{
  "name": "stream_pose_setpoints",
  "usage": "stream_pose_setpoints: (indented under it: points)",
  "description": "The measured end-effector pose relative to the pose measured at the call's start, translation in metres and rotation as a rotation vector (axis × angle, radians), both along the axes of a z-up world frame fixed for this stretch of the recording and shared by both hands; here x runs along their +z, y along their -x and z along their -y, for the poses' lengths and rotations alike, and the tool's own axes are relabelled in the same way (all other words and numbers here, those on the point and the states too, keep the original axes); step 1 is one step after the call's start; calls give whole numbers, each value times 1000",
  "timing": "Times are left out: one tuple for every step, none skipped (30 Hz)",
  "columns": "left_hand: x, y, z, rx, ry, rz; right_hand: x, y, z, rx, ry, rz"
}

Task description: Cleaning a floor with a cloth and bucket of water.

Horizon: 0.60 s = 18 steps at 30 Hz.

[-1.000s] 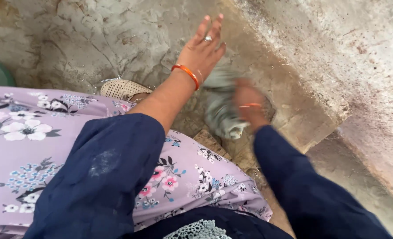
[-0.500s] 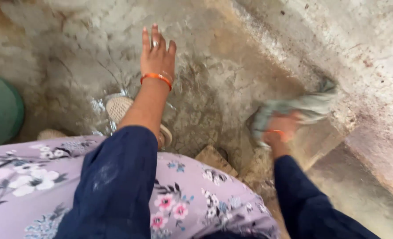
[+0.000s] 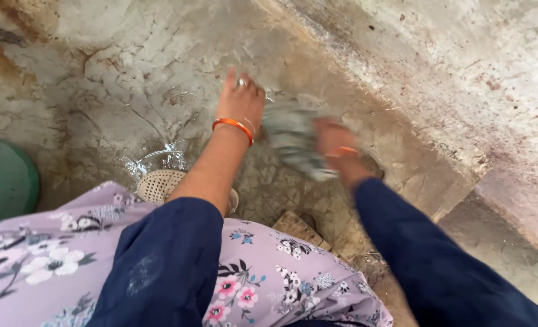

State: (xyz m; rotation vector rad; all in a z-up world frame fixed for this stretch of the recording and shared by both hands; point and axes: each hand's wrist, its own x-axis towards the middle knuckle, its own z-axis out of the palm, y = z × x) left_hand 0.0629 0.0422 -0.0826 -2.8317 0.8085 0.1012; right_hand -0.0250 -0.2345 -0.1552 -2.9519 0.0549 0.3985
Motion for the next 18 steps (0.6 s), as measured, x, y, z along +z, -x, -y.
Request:
stream_pose_setpoints:
  points:
    - [-3,3,-1,3,5,0,15,20,41,3,5,0]
    - [-7,5,-1,7,30,-106,30,38,81,-161,137,-7]
    - [-10,7,-4,14,49,-212,43,55,119,-322,263,-11]
    - [-17,6,-10,20,50,-211,58,68,135,-316,264,-10]
    - [-24,7,-15,52,40,-271,71,84,150,-486,283,12]
    - [-31,8,-20,85,30,-331,85,99,166,-656,301,34]
    - [-32,7,-28,85,29,-333,84,96,159,-656,300,31]
    - [-32,7,-36,119,21,-347,84,93,153,-814,342,48]
    - [-33,8,-42,152,12,-364,84,92,148,-973,384,63]
    - [-29,9,-46,150,12,-367,70,86,144,-975,386,59]
    - [-25,8,-50,168,-21,-366,57,78,135,-826,424,31]
    - [-20,8,-54,185,-53,-364,44,71,125,-676,459,2]
    - [-17,8,-54,186,-54,-365,32,58,94,-523,491,-26]
    - [-13,8,-53,193,-59,-360,20,46,62,-368,521,-54]
    - [-9,8,-55,206,-70,-353,9,33,28,-209,542,-79]
    - [-5,6,-53,214,-75,-352,-13,21,4,-48,561,-103]
    - [-1,8,-51,216,-53,-347,-36,13,-28,113,576,-132]
    - [3,10,-49,218,-30,-340,-59,2,-71,274,588,-159]
